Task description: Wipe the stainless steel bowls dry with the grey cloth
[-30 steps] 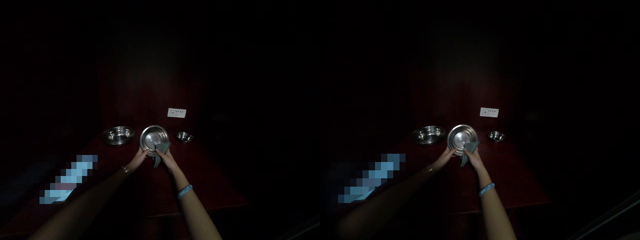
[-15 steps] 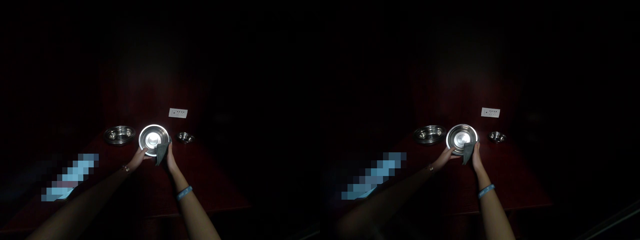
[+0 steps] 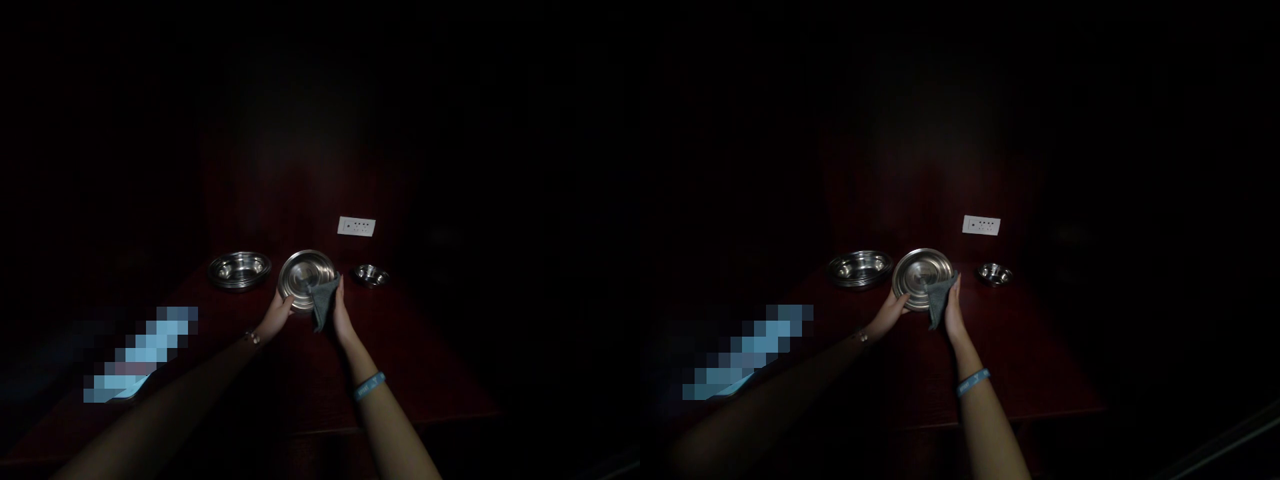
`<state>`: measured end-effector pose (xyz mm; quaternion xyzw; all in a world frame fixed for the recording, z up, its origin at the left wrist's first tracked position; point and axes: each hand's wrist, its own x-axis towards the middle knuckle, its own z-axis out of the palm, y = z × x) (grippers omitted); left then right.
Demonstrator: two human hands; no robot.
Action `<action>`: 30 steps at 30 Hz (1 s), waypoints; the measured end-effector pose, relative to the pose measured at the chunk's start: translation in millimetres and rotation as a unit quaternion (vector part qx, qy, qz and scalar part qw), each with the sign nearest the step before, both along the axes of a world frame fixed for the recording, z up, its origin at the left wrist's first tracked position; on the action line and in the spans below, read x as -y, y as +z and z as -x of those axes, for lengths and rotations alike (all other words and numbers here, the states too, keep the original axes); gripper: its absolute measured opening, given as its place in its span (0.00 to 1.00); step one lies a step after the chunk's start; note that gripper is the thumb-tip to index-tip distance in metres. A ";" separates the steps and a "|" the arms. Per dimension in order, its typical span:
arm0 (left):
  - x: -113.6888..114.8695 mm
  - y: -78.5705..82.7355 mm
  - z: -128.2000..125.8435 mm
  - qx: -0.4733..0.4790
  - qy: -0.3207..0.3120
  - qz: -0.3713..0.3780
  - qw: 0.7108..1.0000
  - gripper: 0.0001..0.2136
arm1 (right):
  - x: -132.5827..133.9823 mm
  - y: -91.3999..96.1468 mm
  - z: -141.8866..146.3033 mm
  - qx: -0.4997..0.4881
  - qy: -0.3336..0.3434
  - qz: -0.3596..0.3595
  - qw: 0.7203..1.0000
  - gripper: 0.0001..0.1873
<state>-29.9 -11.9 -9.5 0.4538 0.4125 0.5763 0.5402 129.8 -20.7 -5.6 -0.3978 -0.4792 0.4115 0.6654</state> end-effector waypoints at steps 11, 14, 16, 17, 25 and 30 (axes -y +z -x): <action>-2.0 -4.3 1.2 0.026 -0.012 0.020 0.999 0.32 | 14.7 7.4 -4.5 0.043 -0.035 -0.018 0.998 0.42; -2.9 -7.3 0.3 0.037 -0.020 0.009 0.999 0.33 | 14.4 5.7 -5.3 0.052 -0.041 -0.033 0.997 0.42; -3.7 -9.1 0.4 0.039 -0.021 0.003 0.999 0.33 | 12.9 4.1 -6.4 0.050 -0.046 -0.033 0.997 0.42; -4.0 -9.6 0.6 0.038 -0.024 0.000 0.999 0.33 | 11.7 3.2 -7.0 0.046 -0.049 -0.031 0.997 0.42; -0.7 -5.0 2.7 0.005 -0.027 -0.001 1.000 0.24 | -2.7 -14.4 -12.1 0.030 -0.054 0.026 0.998 0.29; 2.6 -1.4 1.9 -0.013 -0.015 0.007 1.000 0.21 | -10.8 -29.5 -15.3 0.034 -0.051 0.076 0.995 0.22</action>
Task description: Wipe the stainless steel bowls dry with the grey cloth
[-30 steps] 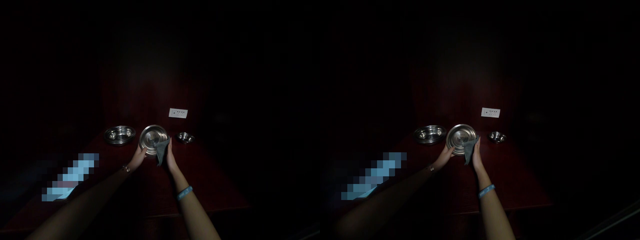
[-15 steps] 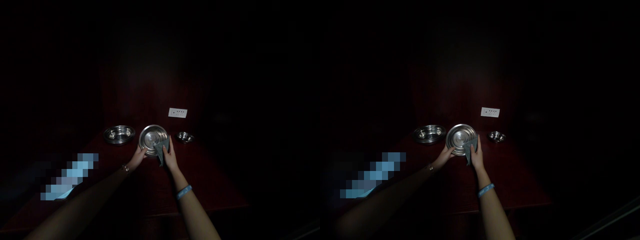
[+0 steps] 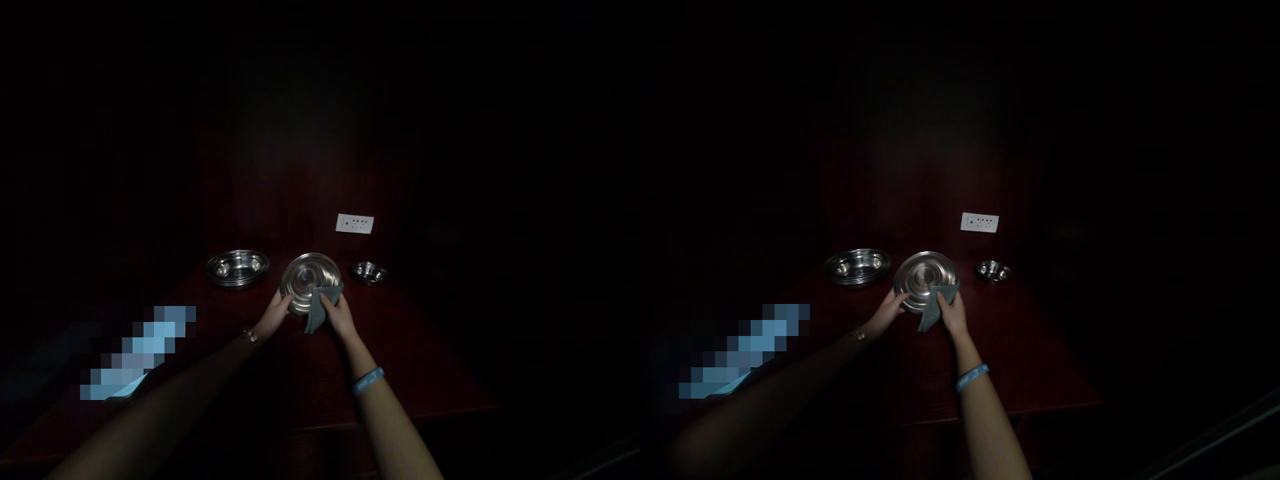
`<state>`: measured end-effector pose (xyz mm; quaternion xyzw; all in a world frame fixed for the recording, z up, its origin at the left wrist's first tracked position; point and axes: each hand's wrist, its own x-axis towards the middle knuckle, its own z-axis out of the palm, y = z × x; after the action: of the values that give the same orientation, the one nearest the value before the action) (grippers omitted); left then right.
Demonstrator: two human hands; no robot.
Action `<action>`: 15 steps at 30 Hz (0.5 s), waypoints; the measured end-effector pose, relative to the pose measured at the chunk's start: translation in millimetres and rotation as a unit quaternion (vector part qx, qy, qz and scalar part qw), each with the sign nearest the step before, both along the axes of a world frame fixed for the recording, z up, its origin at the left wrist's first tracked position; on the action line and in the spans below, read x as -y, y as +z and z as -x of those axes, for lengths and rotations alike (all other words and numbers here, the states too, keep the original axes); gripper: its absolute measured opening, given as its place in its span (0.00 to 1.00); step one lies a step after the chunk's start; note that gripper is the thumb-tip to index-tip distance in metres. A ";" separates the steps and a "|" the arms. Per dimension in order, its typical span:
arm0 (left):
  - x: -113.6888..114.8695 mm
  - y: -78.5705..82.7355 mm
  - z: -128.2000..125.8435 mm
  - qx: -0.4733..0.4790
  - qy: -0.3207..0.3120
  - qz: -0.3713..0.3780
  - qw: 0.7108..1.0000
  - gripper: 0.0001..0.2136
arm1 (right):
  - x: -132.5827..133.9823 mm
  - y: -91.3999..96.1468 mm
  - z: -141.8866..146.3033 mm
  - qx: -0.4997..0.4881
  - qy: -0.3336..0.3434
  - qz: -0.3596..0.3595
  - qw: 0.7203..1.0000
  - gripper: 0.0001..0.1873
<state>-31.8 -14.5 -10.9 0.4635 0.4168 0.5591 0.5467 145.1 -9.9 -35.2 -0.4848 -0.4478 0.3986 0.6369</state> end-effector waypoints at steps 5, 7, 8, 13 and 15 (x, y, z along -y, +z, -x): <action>1.4 5.6 -0.7 0.002 -0.015 -0.026 1.000 0.20 | -0.4 -3.4 -2.5 0.024 -0.022 0.009 0.999 0.21; 1.9 7.3 -0.8 0.003 -0.016 -0.027 1.000 0.21 | 1.8 -1.1 -3.0 0.031 -0.032 0.002 0.999 0.21; 2.2 7.9 -0.7 0.002 -0.017 -0.025 1.000 0.21 | 3.3 0.5 -3.2 0.036 -0.036 0.000 0.999 0.22; 3.4 8.3 0.0 -0.009 -0.022 -0.033 0.999 0.22 | 8.5 6.8 -3.9 0.077 -0.051 0.012 0.996 0.24; 3.2 7.7 -0.2 -0.010 -0.029 -0.046 0.999 0.23 | 8.1 6.5 -3.6 0.076 -0.047 0.010 0.996 0.24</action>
<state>-31.6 -17.7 -3.2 0.5050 0.3827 0.5571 0.5368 148.7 -18.0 -28.7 -0.5407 -0.4674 0.3346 0.6142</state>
